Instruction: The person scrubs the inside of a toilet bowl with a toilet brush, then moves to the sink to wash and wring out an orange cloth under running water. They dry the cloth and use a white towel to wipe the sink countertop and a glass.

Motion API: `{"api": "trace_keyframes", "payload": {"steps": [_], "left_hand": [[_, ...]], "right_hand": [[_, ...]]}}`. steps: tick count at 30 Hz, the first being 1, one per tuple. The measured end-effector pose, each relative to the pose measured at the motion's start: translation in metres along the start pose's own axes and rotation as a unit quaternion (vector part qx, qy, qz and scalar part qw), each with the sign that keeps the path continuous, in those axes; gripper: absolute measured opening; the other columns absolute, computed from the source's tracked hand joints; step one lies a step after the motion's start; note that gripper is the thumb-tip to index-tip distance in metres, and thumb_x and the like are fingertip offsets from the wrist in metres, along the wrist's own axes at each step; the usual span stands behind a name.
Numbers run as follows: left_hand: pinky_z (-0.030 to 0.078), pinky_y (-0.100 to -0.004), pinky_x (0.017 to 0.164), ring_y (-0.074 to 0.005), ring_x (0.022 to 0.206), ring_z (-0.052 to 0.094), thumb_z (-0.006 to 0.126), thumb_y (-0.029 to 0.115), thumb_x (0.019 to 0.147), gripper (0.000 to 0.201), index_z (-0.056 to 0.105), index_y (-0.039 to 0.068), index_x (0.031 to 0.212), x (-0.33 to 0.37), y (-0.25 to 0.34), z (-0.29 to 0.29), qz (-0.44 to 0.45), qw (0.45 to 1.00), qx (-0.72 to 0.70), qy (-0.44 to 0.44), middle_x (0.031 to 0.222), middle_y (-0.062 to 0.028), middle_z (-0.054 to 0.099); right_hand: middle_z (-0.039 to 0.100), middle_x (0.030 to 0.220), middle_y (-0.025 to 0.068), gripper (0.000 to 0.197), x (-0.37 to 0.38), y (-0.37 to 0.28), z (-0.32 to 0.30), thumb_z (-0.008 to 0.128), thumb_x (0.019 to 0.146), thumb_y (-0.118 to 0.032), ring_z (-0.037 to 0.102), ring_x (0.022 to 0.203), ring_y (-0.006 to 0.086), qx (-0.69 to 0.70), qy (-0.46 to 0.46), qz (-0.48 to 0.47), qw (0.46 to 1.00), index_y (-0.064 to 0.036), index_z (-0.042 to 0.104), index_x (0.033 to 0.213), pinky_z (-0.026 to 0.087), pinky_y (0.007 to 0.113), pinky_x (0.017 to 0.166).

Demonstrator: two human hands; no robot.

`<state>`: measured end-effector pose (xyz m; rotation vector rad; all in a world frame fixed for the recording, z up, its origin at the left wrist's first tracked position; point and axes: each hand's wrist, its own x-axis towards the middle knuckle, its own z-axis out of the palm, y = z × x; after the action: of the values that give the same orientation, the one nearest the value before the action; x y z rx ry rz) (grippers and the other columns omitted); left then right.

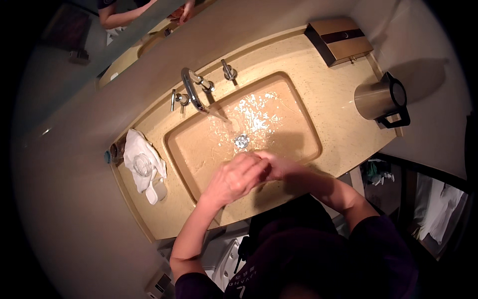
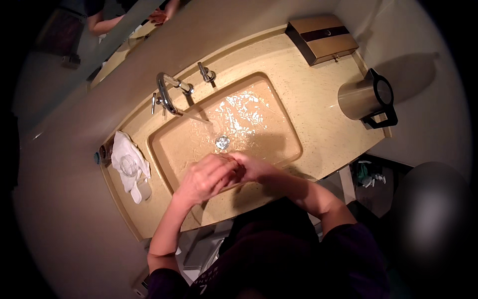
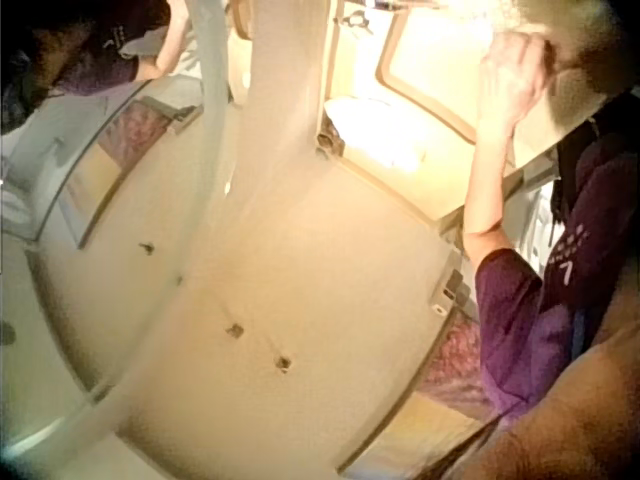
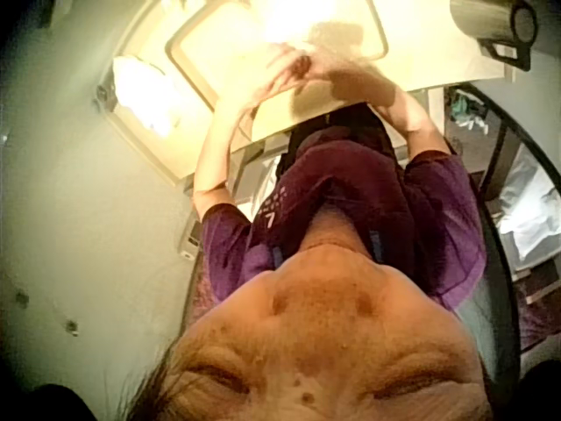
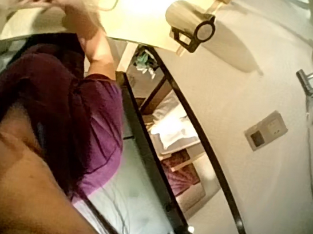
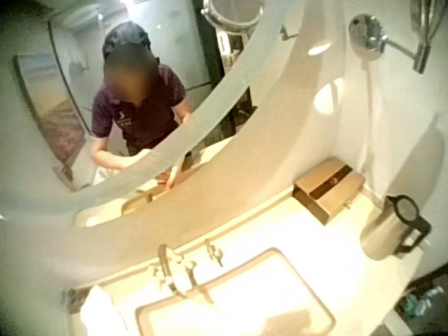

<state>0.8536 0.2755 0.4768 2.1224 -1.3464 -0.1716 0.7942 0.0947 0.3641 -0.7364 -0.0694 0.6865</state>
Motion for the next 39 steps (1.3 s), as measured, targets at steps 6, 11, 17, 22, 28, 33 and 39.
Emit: {"api": "trace_keyframes", "payload": {"steps": [6, 11, 17, 22, 28, 33, 39], "left_hand": [[0.060, -0.0350, 0.076, -0.0253, 0.100, 0.068, 0.071, 0.008, 0.086, 0.027, 0.068, 0.005, 0.112, -0.025, -0.012, 0.042, -0.067, 0.991, -0.084, 0.081, 0.105, -0.0095, 0.069], [0.058, -0.0322, 0.076, -0.0189, 0.090, 0.069, 0.060, 0.015, 0.101, 0.018, 0.065, 0.005, 0.115, -0.021, -0.029, 0.090, -0.434, 0.656, -0.490, 0.376, 0.104, -0.0069, 0.070], [0.054, -0.0247, 0.060, -0.0125, 0.072, 0.062, 0.057, 0.028, 0.103, 0.025, 0.057, 0.005, 0.114, -0.027, -0.032, 0.075, -0.422, 0.300, -0.784, 0.344, 0.086, -0.0013, 0.061], [0.042, -0.0245, 0.048, -0.0033, 0.048, 0.040, 0.060, 0.033, 0.103, 0.024, 0.059, 0.008, 0.101, -0.006, -0.017, 0.001, -0.505, 0.338, -0.776, 0.171, 0.053, 0.0098, 0.035], [0.044, -0.0306, 0.047, -0.0057, 0.047, 0.039, 0.063, 0.031, 0.101, 0.026, 0.056, 0.009, 0.089, 0.006, -0.008, -0.038, -0.519, 0.466, -0.714, 0.063, 0.051, 0.0082, 0.027], [0.047, -0.0314, 0.046, -0.0066, 0.041, 0.035, 0.055, 0.029, 0.105, 0.029, 0.056, 0.010, 0.083, 0.015, -0.005, -0.049, -0.527, 0.528, -0.666, 0.011, 0.047, 0.0090, 0.029], [0.048, -0.0347, 0.045, -0.0120, 0.041, 0.039, 0.055, 0.027, 0.104, 0.031, 0.052, 0.008, 0.080, 0.019, -0.018, -0.035, -0.555, 0.603, -0.572, -0.023, 0.049, 0.0043, 0.032]], "right_hand": [[0.067, 0.113, 0.0130, 0.050, -0.010, 0.016, 0.008, 0.071, 0.083, 0.000, 0.065, 0.107, 0.0174, -0.241, 0.171, -0.108, 0.949, 0.0075, 0.055, 0.129, 0.054, 0.031, 0.093], [0.072, 0.108, 0.0154, 0.032, 0.043, -0.019, 0.025, 0.060, 0.086, 0.004, 0.071, 0.099, 0.0256, 0.183, 0.372, -0.118, 0.902, 0.0044, 0.067, 0.117, 0.057, 0.035, 0.091], [0.075, 0.093, 0.0176, 0.023, 0.047, -0.040, 0.085, 0.051, 0.076, 0.007, 0.073, 0.090, 0.0284, -0.414, 0.219, -0.371, 0.802, 0.0029, 0.073, 0.080, 0.061, 0.037, 0.078], [0.072, 0.084, 0.0159, 0.011, 0.042, -0.041, 0.129, 0.064, 0.063, -0.003, 0.070, 0.083, 0.0267, -0.575, 0.058, -0.449, 0.681, 0.0015, 0.068, 0.072, 0.058, 0.036, 0.067], [0.058, 0.070, 0.0052, 0.016, 0.035, -0.068, 0.154, 0.063, 0.064, -0.020, 0.060, 0.070, 0.0218, -0.628, -0.113, -0.528, 0.561, -0.0045, 0.061, 0.066, 0.049, 0.034, 0.061], [0.057, 0.067, 0.0033, 0.019, 0.038, -0.058, 0.157, 0.062, 0.065, -0.025, 0.057, 0.067, 0.0194, -0.676, -0.147, -0.538, 0.481, -0.0054, 0.061, 0.065, 0.047, 0.033, 0.057], [0.061, 0.061, 0.0066, 0.020, 0.049, -0.035, 0.140, 0.063, 0.062, -0.027, 0.060, 0.059, 0.0213, -0.722, -0.185, -0.519, 0.418, -0.0067, 0.065, 0.061, 0.045, 0.035, 0.048]]}}
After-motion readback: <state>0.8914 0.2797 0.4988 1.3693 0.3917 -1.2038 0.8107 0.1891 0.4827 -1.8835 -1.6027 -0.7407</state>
